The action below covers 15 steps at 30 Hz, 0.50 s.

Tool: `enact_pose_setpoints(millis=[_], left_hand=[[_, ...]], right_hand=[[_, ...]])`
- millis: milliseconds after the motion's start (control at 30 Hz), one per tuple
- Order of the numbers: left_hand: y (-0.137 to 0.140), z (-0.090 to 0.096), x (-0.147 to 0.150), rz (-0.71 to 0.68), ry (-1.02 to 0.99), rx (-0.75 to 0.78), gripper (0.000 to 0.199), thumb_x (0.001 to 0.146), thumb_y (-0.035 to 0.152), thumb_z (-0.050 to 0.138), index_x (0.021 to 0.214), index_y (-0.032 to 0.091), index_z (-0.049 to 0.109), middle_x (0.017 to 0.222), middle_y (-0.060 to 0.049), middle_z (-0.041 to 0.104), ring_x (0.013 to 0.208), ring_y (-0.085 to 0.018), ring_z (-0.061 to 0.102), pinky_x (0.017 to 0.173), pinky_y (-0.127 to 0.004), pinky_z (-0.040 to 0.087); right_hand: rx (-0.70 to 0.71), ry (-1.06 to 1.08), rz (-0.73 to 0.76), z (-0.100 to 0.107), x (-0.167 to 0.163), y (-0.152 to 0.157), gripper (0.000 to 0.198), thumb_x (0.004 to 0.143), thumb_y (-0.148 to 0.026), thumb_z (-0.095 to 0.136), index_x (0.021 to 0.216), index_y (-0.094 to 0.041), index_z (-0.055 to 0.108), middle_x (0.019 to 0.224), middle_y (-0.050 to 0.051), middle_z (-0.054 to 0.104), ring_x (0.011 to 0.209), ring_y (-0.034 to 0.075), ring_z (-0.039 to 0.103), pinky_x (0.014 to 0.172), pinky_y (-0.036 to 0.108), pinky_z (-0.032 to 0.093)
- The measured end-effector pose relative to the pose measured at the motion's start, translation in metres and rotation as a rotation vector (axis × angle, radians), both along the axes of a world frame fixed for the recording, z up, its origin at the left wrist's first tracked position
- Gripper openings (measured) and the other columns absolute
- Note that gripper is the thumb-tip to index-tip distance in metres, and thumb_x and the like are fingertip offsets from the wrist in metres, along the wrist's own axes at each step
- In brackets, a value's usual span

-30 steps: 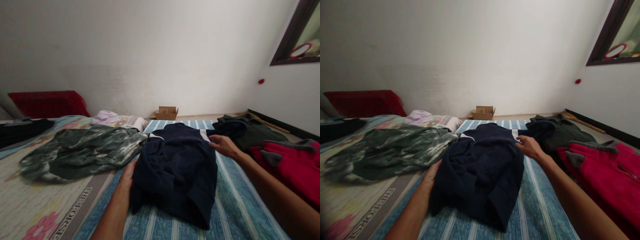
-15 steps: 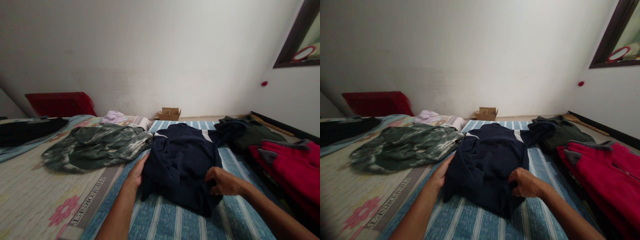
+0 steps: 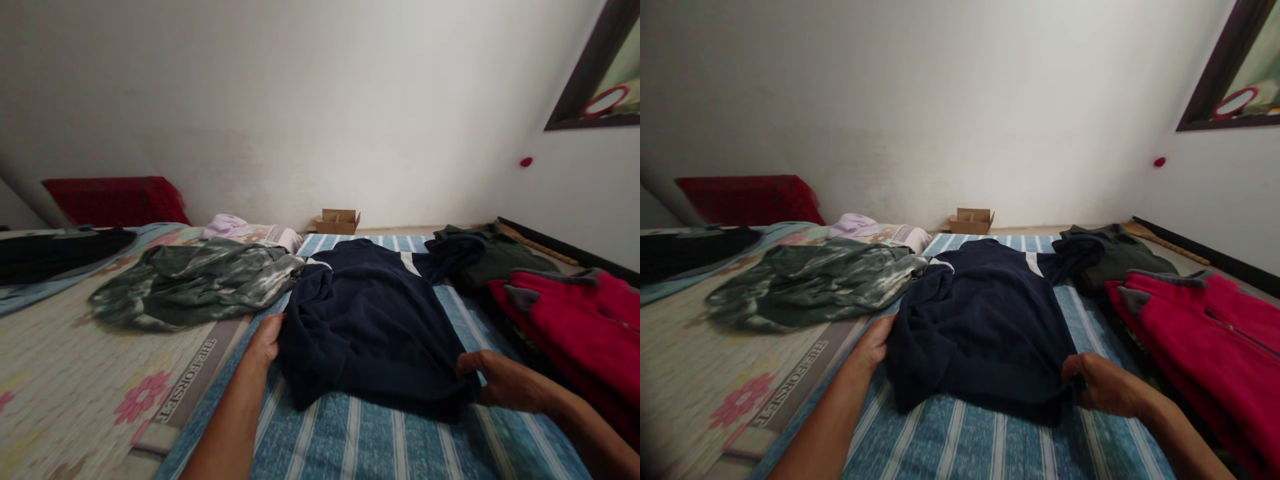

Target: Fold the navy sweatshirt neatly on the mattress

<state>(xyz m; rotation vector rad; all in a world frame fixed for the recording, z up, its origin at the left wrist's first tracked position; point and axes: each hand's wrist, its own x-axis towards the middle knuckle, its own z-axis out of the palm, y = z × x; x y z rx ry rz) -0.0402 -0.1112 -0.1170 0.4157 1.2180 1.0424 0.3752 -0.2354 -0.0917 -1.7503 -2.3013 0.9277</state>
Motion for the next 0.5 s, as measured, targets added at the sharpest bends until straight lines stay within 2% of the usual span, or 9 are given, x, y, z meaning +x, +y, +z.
enact_pose_setpoints(millis=[100,300,400,500], left_hand=[[-0.002,0.0,-0.004,0.062,0.109,0.07,0.023,0.069,0.02,0.063,0.091,0.015,0.067,0.072,-0.008,0.072,0.069,-0.025,0.069,0.066,-0.036,0.055],[-0.005,0.009,-0.016,0.209,0.484,0.249,0.021,0.058,0.005,0.065,0.074,0.018,0.067,0.057,-0.003,0.067,0.071,-0.025,0.067,0.064,-0.03,0.051],[0.004,0.031,-0.02,0.152,0.671,0.338,0.014,0.057,0.007,0.066,0.065,0.019,0.066,0.056,-0.001,0.066,0.075,-0.025,0.065,0.067,-0.028,0.05],[0.023,0.072,-0.022,-0.05,1.025,0.511,0.003,0.063,0.017,0.064,0.062,0.018,0.067,0.063,-0.003,0.067,0.078,-0.026,0.064,0.072,-0.031,0.049]], right_hand=[[-0.06,-0.04,0.041,0.005,-0.006,-0.004,0.043,0.053,-0.007,0.048,0.09,-0.021,0.066,0.092,0.002,0.066,0.085,0.018,0.059,0.075,0.027,0.043],[-0.09,-0.06,-0.054,0.001,-0.006,-0.01,0.045,0.054,-0.014,0.062,0.099,-0.022,0.067,0.095,0.005,0.065,0.086,0.023,0.059,0.076,0.031,0.044],[-0.095,-0.014,-0.072,-0.002,-0.006,-0.01,0.047,0.054,-0.016,0.065,0.101,-0.023,0.067,0.098,0.005,0.065,0.09,0.024,0.058,0.078,0.031,0.044],[-0.11,-0.007,-0.077,-0.001,-0.01,-0.009,0.046,0.055,-0.015,0.064,0.1,-0.023,0.068,0.099,0.004,0.066,0.092,0.024,0.058,0.078,0.03,0.044]])
